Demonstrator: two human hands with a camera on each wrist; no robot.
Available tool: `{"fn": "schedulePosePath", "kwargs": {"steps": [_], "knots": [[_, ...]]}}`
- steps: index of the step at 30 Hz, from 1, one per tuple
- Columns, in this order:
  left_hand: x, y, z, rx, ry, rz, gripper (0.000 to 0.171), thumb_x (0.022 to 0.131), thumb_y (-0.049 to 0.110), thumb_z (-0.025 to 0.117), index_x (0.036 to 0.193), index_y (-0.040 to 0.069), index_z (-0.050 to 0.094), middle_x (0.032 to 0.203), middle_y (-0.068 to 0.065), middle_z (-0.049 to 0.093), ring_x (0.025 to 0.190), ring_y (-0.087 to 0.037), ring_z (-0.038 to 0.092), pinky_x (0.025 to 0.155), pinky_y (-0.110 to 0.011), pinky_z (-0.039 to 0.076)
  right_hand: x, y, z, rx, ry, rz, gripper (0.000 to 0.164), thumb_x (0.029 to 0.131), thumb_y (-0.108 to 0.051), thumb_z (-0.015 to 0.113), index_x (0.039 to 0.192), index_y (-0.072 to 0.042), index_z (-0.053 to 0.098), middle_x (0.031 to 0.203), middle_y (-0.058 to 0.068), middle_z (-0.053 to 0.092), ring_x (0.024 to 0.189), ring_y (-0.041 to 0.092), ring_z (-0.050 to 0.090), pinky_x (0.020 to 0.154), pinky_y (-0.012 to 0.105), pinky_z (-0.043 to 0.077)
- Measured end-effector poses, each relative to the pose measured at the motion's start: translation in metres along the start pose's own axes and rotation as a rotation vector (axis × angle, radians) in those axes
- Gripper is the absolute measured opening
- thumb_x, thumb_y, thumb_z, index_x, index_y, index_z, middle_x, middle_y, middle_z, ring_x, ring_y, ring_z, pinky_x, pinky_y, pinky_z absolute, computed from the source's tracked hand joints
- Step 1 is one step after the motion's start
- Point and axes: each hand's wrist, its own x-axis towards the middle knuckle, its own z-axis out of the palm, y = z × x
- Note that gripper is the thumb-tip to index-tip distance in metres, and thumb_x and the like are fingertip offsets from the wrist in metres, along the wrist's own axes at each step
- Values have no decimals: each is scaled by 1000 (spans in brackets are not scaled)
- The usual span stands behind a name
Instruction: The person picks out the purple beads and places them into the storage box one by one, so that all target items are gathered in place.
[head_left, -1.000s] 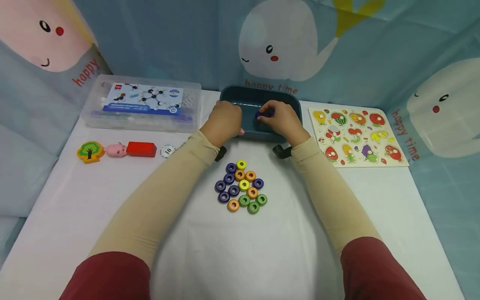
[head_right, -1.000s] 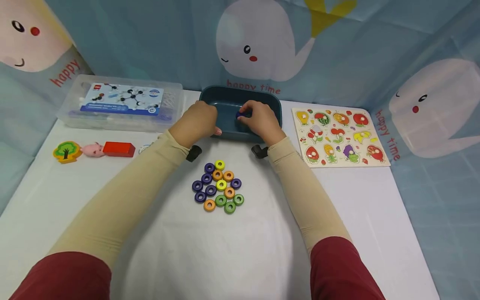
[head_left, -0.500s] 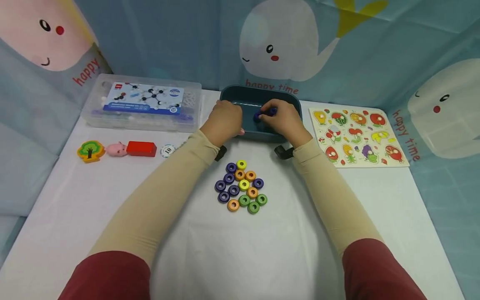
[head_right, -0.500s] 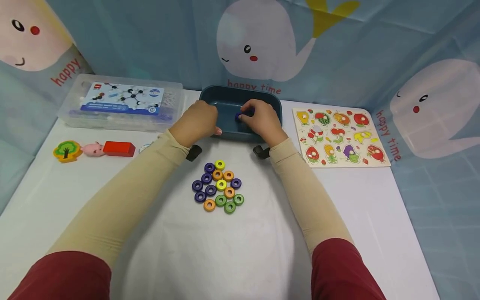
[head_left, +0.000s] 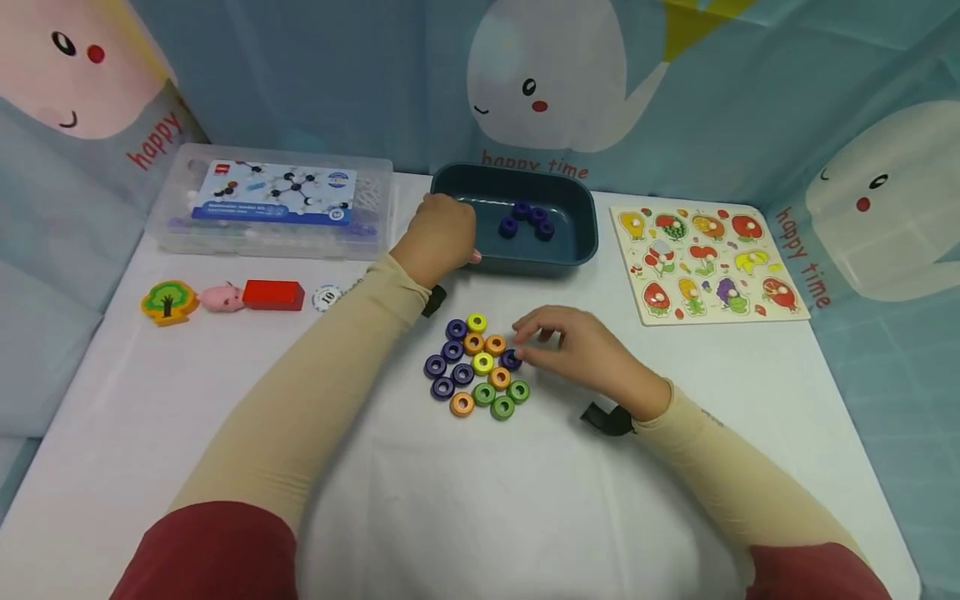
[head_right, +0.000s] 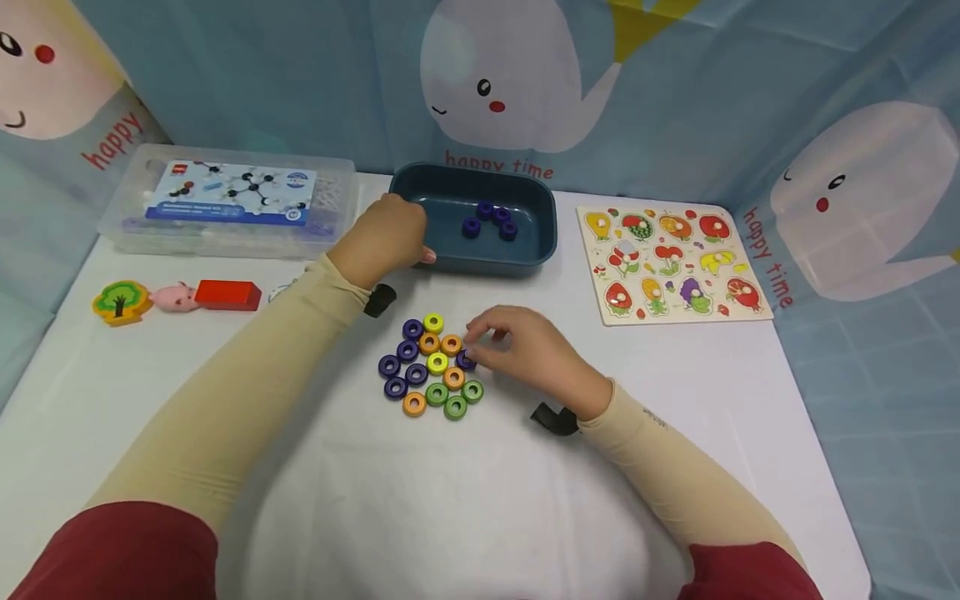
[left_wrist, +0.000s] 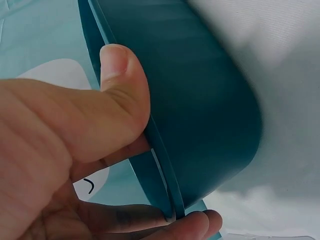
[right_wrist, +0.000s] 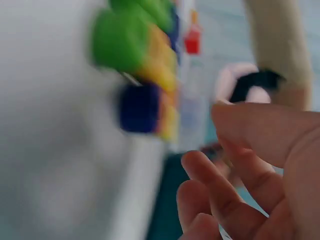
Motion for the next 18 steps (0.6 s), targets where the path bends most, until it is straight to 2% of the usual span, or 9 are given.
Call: {"fn": "schedulePosePath", "kwargs": {"steps": [3,7,14,18], "knots": [[1,0,0,-6,-4,2,64,94,50,65,129,-4,64,133,-22,64,129,-43,55,117,-51,38,-5,7,16,-24,-79,2,9,88,-22,78,95,-24,74,113,-10,72,100,9,62,86,36,52],[2,0,0,-15,-6,4,64,95,49,65,130,-4,63,133,-21,64,130,-43,54,117,-50,37,-5,11,24,-56,-89,21,10,87,-21,78,94,-25,72,106,-14,70,96,11,59,89,33,50],[-2,-1,-1,-23,-15,-8,61,95,48,65,127,-3,65,132,-21,65,131,-44,53,117,-50,38,-4,10,28,-84,-84,38,11,88,-25,78,97,-27,72,102,-14,69,90,13,60,81,31,50],[-3,0,-1,-27,20,12,58,94,48,67,122,-3,68,126,-20,68,126,-43,57,117,-51,38,-2,4,16,-115,-76,46,11,87,-28,79,96,-28,72,99,-16,70,88,11,60,81,31,50]]}}
